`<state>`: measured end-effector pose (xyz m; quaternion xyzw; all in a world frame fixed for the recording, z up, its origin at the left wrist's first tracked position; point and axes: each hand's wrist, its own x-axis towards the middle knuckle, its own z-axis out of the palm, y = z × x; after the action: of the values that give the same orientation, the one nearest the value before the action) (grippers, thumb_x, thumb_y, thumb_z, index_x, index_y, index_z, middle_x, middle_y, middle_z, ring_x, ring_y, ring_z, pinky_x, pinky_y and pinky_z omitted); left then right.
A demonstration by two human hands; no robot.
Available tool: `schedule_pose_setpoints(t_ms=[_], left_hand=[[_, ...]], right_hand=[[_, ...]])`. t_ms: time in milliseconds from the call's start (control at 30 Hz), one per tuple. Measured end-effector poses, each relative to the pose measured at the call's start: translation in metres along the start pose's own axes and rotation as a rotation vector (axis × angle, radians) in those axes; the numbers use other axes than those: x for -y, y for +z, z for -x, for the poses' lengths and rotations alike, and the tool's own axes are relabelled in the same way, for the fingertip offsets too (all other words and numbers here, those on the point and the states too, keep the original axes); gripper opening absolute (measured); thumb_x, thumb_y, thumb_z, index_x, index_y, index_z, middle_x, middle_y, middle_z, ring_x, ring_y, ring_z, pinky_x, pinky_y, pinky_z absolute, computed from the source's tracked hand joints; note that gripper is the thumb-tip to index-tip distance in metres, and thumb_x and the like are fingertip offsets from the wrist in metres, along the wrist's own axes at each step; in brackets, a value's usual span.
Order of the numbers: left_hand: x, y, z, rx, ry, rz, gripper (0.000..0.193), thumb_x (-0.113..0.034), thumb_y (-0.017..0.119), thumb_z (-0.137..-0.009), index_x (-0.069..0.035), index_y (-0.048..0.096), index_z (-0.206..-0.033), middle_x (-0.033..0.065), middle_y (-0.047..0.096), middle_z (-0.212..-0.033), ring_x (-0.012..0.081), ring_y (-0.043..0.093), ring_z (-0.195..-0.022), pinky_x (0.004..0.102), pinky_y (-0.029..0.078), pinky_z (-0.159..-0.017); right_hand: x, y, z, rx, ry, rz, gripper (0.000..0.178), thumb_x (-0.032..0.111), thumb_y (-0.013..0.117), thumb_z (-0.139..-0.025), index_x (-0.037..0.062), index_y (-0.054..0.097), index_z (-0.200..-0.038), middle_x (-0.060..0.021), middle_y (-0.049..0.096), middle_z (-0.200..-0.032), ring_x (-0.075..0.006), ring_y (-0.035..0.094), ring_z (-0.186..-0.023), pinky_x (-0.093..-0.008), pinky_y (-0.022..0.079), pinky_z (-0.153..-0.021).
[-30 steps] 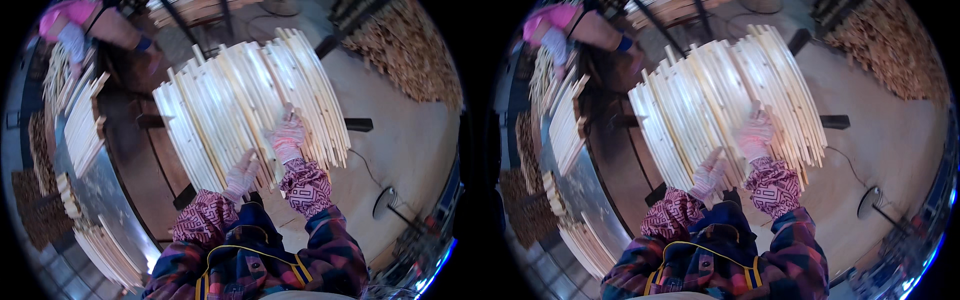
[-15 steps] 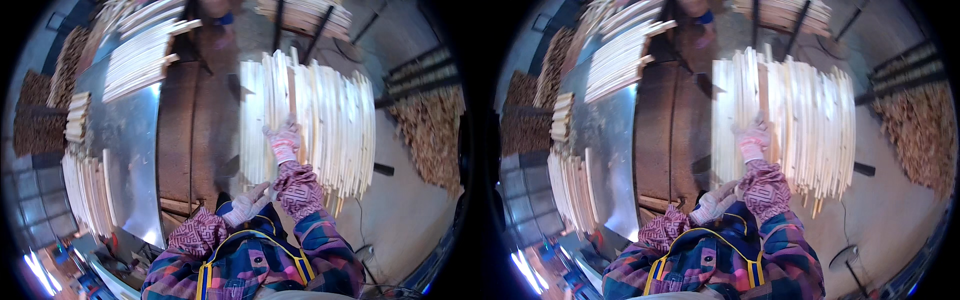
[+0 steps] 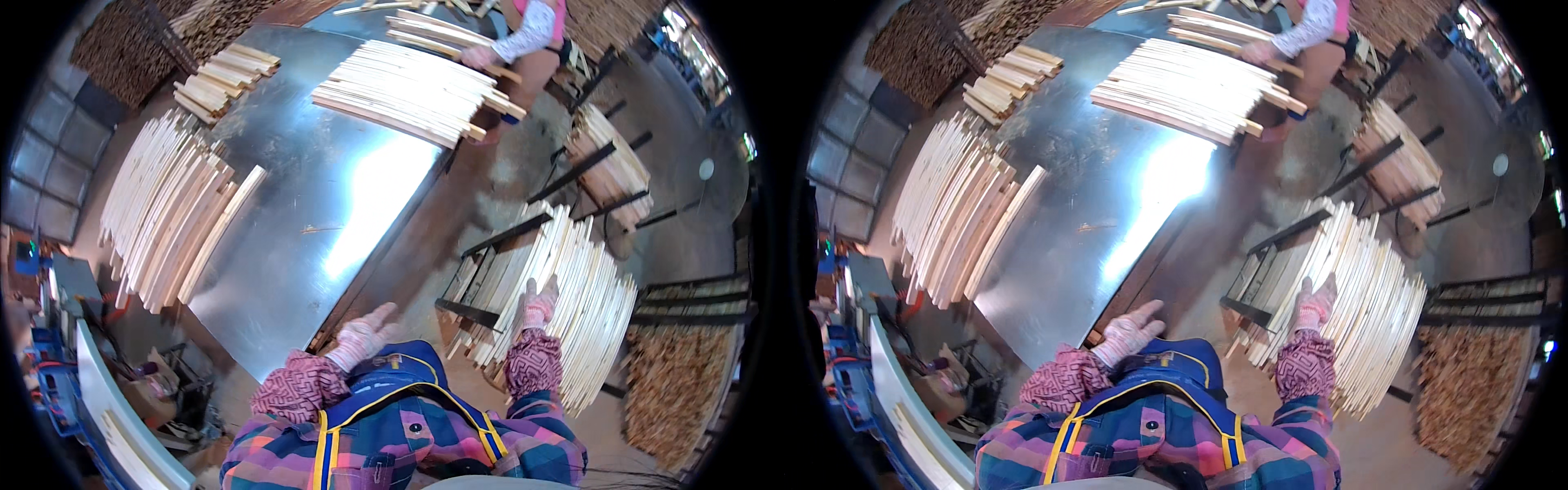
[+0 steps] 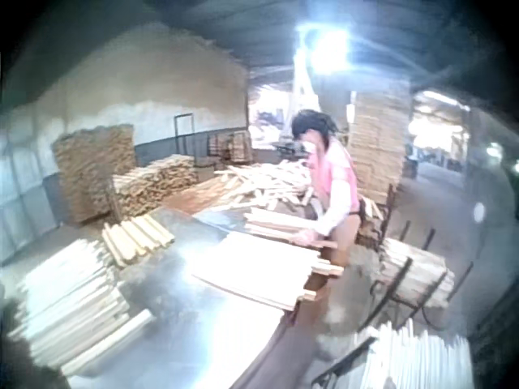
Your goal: The person repeatedly picks up stacks of thin wooden planks from a metal table and places them onto a conveyor belt. The person aligns the planks before moving them and continues this cycle throughout the clip.
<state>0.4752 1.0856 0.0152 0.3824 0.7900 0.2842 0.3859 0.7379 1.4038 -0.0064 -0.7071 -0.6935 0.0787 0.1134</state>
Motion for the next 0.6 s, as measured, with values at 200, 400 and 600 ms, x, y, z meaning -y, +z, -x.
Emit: schedule_pose_setpoints(t_ms=[200,400,600], left_hand=[[0.033,-0.077,-0.024,-0.025,-0.317,-0.071,0.060,-0.047,0.054,-0.088,-0.018,0.041,-0.139,0.0122,0.060,-0.123,0.0262,0.057,-0.113,0.0333,0.043,-0.096],[0.045,-0.105,-0.118,-0.065,-0.262,0.121,0.059,-0.048,0.054,-0.086,-0.020,0.042,-0.138,0.0092,0.064,-0.114,0.0273,0.058,-0.109,0.0345,0.043,-0.094],[0.019,-0.120,-0.266,-0.313,-0.223,0.471,0.062,-0.035,0.061,-0.085,-0.009,0.042,-0.138,0.0141,0.062,-0.113,0.0255,0.059,-0.104,0.0332,0.045,-0.091]], right_hand=[[0.105,0.028,-0.007,-0.048,-0.363,-0.120,0.062,0.037,0.060,-0.082,0.0013,0.048,-0.131,-0.0206,0.052,-0.129,-0.0338,0.047,-0.121,-0.0390,0.036,-0.103],[0.263,0.081,-0.095,-0.041,-0.573,-0.288,0.045,0.033,0.054,-0.084,0.0098,0.056,-0.123,-0.0144,0.058,-0.122,-0.0299,0.052,-0.115,-0.0366,0.040,-0.100],[0.445,0.118,-0.264,0.045,-0.852,-0.071,0.043,0.035,0.057,-0.083,0.0150,0.058,-0.122,-0.0110,0.053,-0.129,-0.0302,0.051,-0.116,-0.0385,0.042,-0.096]])
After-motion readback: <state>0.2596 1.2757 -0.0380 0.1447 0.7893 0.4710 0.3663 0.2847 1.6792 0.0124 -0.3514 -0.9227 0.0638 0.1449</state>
